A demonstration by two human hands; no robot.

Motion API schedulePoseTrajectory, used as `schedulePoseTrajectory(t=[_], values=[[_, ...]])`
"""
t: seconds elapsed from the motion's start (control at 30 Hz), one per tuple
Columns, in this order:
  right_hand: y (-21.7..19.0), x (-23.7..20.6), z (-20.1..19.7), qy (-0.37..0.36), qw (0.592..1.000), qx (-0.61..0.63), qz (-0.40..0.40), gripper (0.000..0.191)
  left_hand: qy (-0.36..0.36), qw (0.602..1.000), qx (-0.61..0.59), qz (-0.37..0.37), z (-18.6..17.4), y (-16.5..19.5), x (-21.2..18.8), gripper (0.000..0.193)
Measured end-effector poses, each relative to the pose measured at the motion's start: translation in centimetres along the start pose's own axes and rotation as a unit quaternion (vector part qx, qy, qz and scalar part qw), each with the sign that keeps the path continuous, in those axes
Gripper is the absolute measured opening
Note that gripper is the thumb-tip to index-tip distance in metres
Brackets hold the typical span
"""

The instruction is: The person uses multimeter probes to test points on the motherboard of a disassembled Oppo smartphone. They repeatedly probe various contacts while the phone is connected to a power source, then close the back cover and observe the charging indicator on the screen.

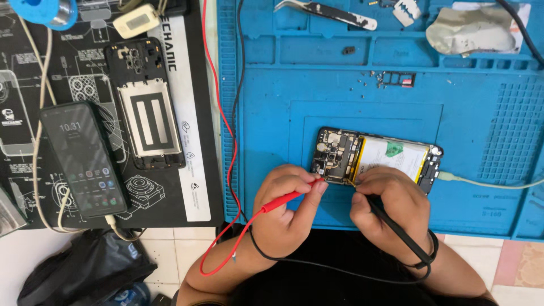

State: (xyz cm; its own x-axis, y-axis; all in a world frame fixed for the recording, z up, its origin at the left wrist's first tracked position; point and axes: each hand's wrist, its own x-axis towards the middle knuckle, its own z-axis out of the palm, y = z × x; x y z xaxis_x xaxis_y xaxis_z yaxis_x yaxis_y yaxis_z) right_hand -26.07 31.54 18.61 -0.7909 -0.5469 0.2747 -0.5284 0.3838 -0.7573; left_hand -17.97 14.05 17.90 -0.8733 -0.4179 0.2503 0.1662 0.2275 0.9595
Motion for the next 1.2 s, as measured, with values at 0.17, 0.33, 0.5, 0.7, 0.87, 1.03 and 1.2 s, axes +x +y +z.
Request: schedulePoseTrajectory(t=[0.17, 0.33, 0.5, 0.7, 0.87, 1.03, 1.2], values=[[0.15, 0.04, 0.05, 0.005, 1.0, 0.0, -0.004, 0.018, -0.001, 1.0, 0.005, -0.006, 0.0, 0.07, 0.14, 0.029], [0.36, -0.06, -0.07, 0.001, 1.0, 0.007, -0.003, 0.016, -0.003, 1.0, 0.007, -0.002, -0.08, 0.12, 0.25, 0.029], [0.54, -0.34, -0.34, 0.011, 0.997, 0.079, 0.023, 0.013, 0.0, 1.0, 0.014, 0.002, -0.04, 0.06, 0.2, 0.031], [0.4, -0.75, -0.13, 0.023, 0.998, 0.05, 0.037, 0.021, 0.003, 1.0, 0.013, 0.018, 0.04, -0.05, 0.03, 0.034], [0.26, -0.93, -0.36, 0.002, 0.999, 0.027, 0.023, 0.019, -0.002, 1.0, -0.004, 0.003, 0.08, 0.03, -0.28, 0.035], [0.26, -0.86, -0.42, -0.002, 1.0, 0.009, 0.017, 0.018, -0.004, 1.0, -0.005, 0.001, 0.07, 0.0, -0.34, 0.035], [0.16, -0.8, -0.44, -0.008, 1.0, 0.006, 0.024, 0.018, -0.012, 1.0, -0.005, 0.002, -0.02, -0.03, -0.35, 0.035]])
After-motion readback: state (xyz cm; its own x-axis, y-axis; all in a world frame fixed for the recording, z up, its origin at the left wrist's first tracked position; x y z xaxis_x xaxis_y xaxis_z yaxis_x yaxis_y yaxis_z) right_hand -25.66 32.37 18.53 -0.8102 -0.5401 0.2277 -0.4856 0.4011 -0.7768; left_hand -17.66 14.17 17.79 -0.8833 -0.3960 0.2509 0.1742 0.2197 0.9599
